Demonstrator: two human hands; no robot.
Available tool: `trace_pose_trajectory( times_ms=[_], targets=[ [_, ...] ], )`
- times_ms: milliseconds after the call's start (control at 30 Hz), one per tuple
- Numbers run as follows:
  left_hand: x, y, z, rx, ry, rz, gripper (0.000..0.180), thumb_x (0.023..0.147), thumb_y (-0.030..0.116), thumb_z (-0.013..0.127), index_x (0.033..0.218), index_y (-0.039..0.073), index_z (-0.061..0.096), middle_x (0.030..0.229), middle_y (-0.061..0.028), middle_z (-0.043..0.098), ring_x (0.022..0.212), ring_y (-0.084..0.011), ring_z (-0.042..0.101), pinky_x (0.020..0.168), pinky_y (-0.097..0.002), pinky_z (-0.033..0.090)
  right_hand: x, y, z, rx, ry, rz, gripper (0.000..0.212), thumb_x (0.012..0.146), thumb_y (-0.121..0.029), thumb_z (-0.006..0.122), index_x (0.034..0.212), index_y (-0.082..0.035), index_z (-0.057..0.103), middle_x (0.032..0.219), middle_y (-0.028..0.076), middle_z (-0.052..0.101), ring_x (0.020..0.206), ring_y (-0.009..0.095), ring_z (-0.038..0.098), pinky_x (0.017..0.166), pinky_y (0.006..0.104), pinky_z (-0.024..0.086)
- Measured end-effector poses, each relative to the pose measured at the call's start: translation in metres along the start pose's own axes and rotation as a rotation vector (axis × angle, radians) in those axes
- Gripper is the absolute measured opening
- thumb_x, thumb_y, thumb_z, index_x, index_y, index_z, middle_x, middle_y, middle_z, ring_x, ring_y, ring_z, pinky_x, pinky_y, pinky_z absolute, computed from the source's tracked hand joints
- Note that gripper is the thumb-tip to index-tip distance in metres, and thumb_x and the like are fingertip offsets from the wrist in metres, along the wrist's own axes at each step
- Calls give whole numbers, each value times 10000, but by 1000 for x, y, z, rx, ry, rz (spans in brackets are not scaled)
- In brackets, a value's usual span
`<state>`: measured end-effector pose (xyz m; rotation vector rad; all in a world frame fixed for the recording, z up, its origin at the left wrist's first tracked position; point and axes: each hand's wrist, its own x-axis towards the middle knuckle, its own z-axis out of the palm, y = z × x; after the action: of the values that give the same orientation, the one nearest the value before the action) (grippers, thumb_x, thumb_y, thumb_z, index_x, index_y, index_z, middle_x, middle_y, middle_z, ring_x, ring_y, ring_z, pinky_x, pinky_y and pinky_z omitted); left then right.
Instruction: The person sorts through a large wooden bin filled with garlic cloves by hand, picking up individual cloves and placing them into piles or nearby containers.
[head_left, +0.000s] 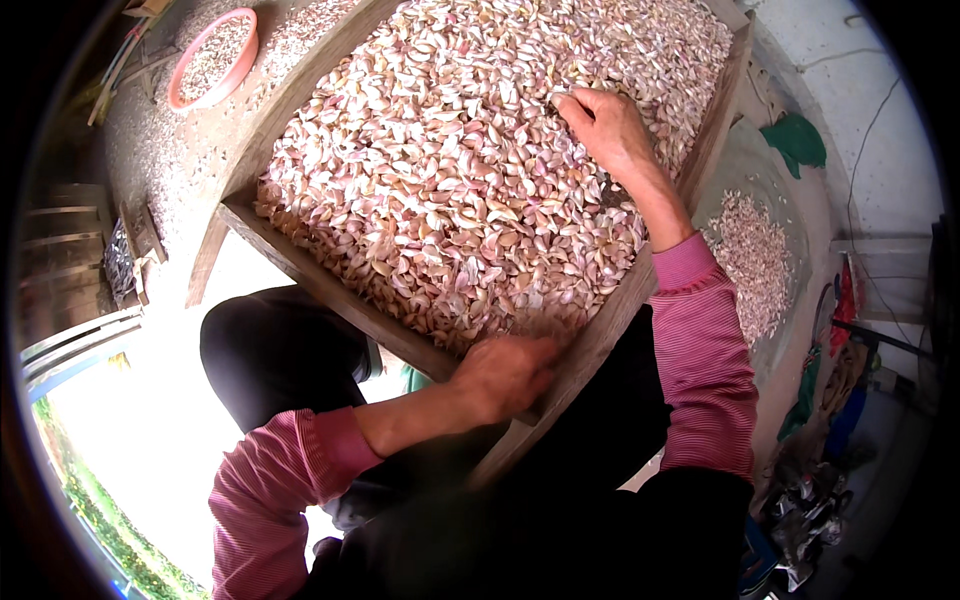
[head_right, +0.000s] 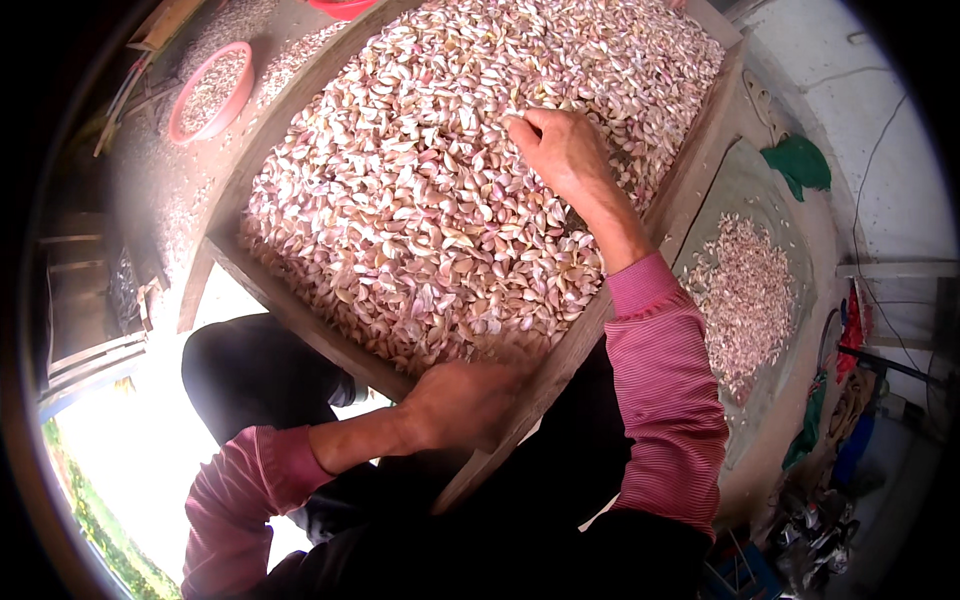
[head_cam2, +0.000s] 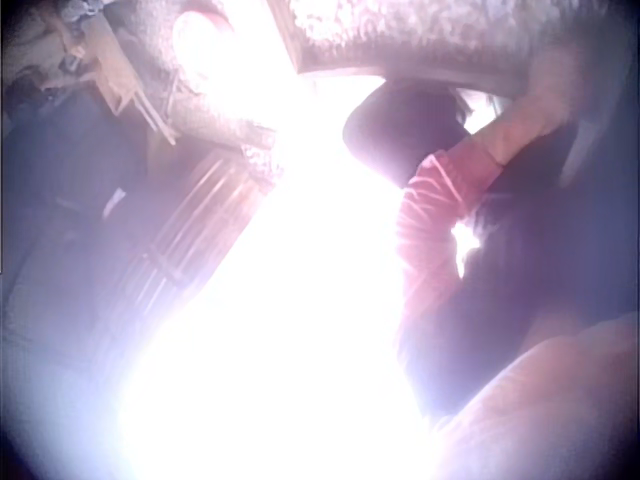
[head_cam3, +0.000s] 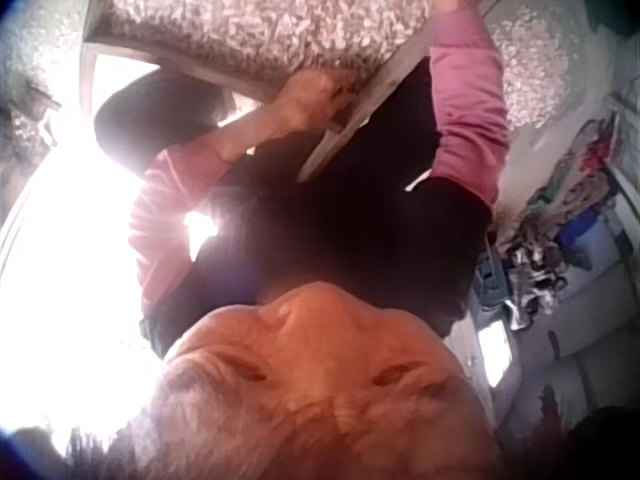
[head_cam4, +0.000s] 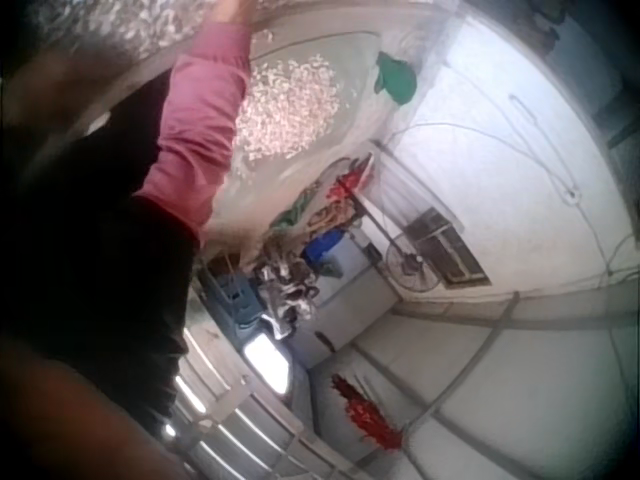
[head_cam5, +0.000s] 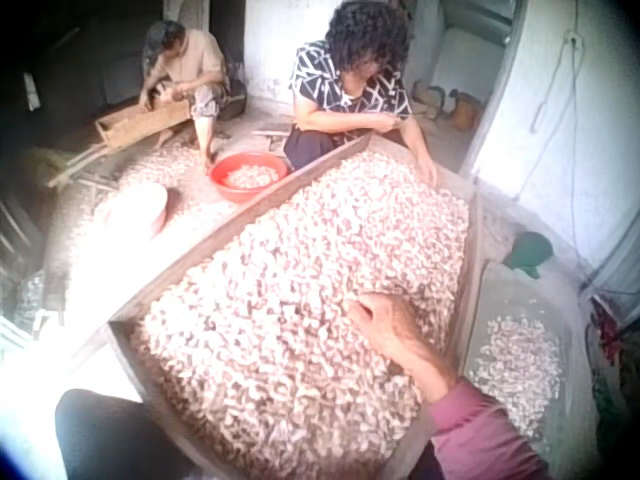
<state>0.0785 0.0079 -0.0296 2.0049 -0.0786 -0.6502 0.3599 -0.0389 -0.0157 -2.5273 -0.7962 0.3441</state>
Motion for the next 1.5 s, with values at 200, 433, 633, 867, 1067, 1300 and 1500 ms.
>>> trace_pose_trajectory(
  times_ms=[200, 433, 633, 867, 1067, 1300, 1500],
  targets=[
    [-4, 5, -6, -11, -11, -27, 286, 865, 177, 608, 1132, 78, 588, 989, -196, 665, 959, -401, 623, 837, -496, 501, -29, -12, 10, 229, -182, -261, 156, 858, -175, 722, 979, -78, 702, 762, 61, 679, 669, 171, 643, 641, 333, 537],
    [-5, 4, -9, -37, 25, 9, 304, 871, 175, 599, 1165, 95, 602, 1019, -194, 661, 999, -388, 616, 855, -478, 497, -43, -15, 23, 15, -48, -455, 110, 825, -81, 690, 924, -34, 680, 796, 102, 649, 695, 230, 639, 660, 359, 508],
    [-5, 0, -5, -60, 53, 12, 292, 873, 173, 591, 1158, 112, 610, 1024, -176, 663, 994, -379, 619, 851, -470, 496, -32, -12, 12, 178, 5, -185, 68, 863, -50, 634, 917, -22, 665, 867, 104, 689, 731, 255, 674, 674, 371, 527],
    [-3, -1, -8, -153, 121, -5, 205, 870, 167, 589, 1055, 95, 641, 949, -187, 665, 909, -384, 636, 790, -460, 512, 6, -20, 37, -134, 80, -368, 187, 884, -140, 675, 1063, -109, 721, 924, 53, 666, 804, 228, 646, 763, 343, 538],
    [0, -13, -10, -399, 267, 55, 172, 876, 158, 624, 1011, 53, 643, 849, -155, 651, 764, -291, 655, 705, -389, 524, 17, -18, 23, 327, 51, -186, 144, 891, -158, 690, 990, -66, 739, 863, 17, 715, 712, 127, 642, 646, 265, 516],
    [10, 8, -68, -1006, 495, -13, 351, 970, 207, 597, 1241, 3, 510, 946, -122, 678, 780, -173, 670, 610, -275, 542, -33, -37, -7, 828, -288, 102, 134, 887, -112, 687, 983, -27, 726, 816, 33, 706, 619, 46, 574, 542, 167, 453],
    [15, 14, -74, -1126, 669, 168, 182, 993, 180, 565, 1036, 10, 517, 816, -77, 633, 631, -145, 648, 495, -246, 505, -90, -51, -4, 806, -375, -117, 153, 907, -152, 676, 965, -23, 735, 802, 40, 717, 664, 74, 631, 571, 218, 511]
  ],
)
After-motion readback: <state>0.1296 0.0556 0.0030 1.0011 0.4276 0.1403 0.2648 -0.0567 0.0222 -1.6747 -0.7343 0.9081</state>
